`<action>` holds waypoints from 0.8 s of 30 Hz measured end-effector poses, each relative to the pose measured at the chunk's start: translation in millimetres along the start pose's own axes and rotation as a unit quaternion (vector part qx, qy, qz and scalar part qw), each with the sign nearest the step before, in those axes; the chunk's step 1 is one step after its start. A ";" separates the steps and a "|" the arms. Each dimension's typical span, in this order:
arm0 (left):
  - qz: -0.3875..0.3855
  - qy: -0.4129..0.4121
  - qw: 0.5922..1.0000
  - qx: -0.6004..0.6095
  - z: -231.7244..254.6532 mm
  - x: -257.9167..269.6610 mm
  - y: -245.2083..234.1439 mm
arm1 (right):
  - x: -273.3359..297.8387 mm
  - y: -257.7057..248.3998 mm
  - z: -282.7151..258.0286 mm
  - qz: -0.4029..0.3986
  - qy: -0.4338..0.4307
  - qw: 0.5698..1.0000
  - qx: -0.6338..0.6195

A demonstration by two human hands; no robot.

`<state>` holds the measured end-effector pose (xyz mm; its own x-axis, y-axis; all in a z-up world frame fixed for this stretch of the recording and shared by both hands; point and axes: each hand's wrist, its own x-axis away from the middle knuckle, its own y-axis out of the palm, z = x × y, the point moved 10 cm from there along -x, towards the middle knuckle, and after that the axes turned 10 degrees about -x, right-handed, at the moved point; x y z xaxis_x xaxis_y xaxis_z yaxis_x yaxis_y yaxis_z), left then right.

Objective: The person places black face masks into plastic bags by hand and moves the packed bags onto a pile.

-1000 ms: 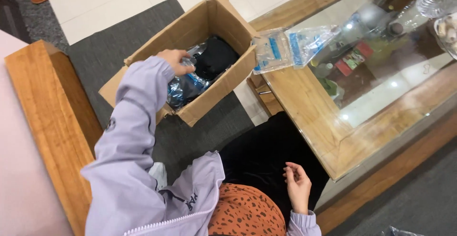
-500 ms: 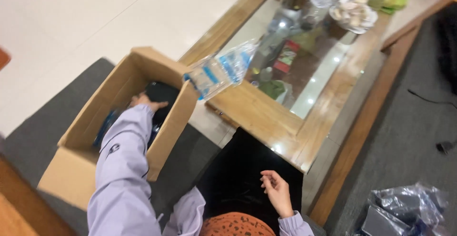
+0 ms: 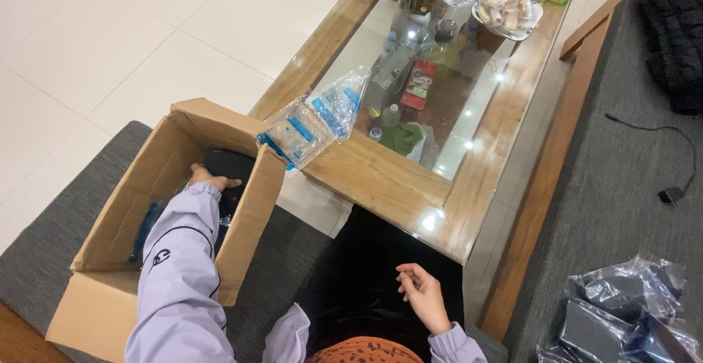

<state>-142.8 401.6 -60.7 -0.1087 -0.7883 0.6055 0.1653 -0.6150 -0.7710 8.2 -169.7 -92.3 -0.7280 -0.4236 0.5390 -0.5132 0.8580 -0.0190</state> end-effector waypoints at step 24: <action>0.339 0.354 0.787 0.374 -18.8 160.8 -180.8 | 4.1 1.5 -6.1 -0.017 -0.067 0.994 0.085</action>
<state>-208.6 385.7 172.3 -0.2234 -0.9054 -0.3609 0.9228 -0.0772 -0.3775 7.2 -168.4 -85.0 -0.7572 -0.4966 0.4243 -0.5998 0.7858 -0.1508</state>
